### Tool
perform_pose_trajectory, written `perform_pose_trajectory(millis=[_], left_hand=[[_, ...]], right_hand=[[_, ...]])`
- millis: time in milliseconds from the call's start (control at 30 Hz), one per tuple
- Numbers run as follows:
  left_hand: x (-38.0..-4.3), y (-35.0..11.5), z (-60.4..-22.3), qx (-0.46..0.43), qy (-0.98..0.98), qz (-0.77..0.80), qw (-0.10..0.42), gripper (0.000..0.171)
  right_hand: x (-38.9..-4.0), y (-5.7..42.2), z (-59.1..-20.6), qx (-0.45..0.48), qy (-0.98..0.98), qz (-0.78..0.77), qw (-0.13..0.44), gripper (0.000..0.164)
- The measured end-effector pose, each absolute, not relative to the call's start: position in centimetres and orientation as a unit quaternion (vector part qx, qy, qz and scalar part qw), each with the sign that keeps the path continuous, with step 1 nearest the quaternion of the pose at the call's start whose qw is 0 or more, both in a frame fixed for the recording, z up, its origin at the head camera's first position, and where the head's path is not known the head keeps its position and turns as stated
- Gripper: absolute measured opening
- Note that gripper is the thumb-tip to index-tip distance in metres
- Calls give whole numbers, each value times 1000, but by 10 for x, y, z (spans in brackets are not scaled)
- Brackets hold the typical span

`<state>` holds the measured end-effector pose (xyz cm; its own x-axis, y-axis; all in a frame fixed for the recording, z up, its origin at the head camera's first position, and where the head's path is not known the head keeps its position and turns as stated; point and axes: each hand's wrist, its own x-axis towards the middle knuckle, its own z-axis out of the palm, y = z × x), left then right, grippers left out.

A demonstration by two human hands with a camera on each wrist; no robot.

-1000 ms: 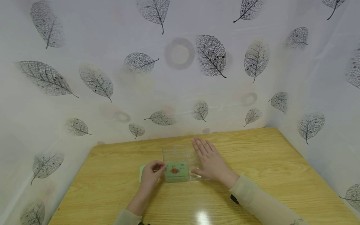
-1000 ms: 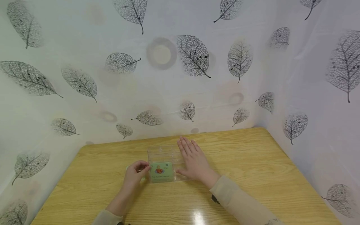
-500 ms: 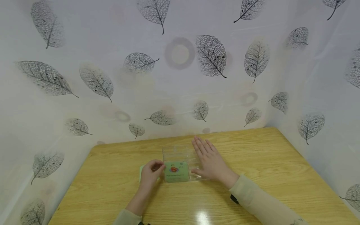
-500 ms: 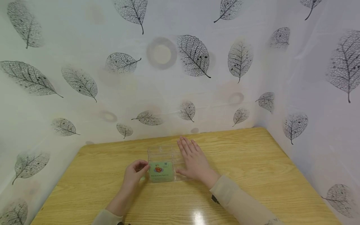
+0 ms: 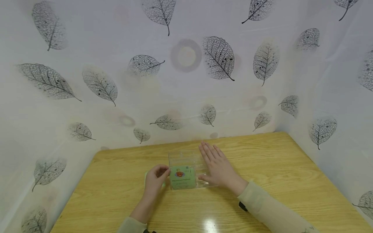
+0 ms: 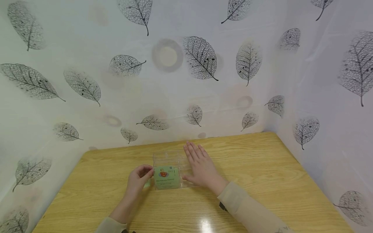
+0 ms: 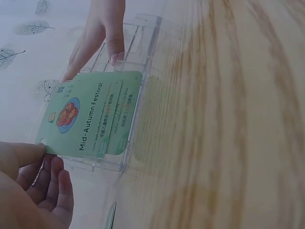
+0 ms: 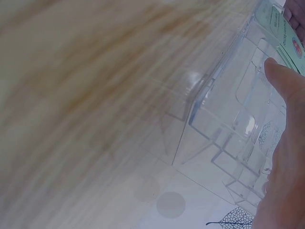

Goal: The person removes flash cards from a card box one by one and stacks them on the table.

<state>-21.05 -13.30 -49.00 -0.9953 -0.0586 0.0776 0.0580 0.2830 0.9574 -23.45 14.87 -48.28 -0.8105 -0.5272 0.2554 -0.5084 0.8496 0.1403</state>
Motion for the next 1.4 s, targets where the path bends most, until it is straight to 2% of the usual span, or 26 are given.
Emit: perform_pose_trajectory(millis=[400, 933, 1400], left_hand=[[-212, -132, -489, -2, -799, -598, 69, 11], [-212, -131, -485, 4, -783, -619, 57, 14], [-211, -136, -483, 4, -768, -636, 76, 15]], right_hand=[[-233, 148, -481, 273, -952, -27, 139, 119], [-233, 148, -480, 273, -951, -31, 144, 119], [-234, 148, -481, 272, -951, -33, 143, 120]])
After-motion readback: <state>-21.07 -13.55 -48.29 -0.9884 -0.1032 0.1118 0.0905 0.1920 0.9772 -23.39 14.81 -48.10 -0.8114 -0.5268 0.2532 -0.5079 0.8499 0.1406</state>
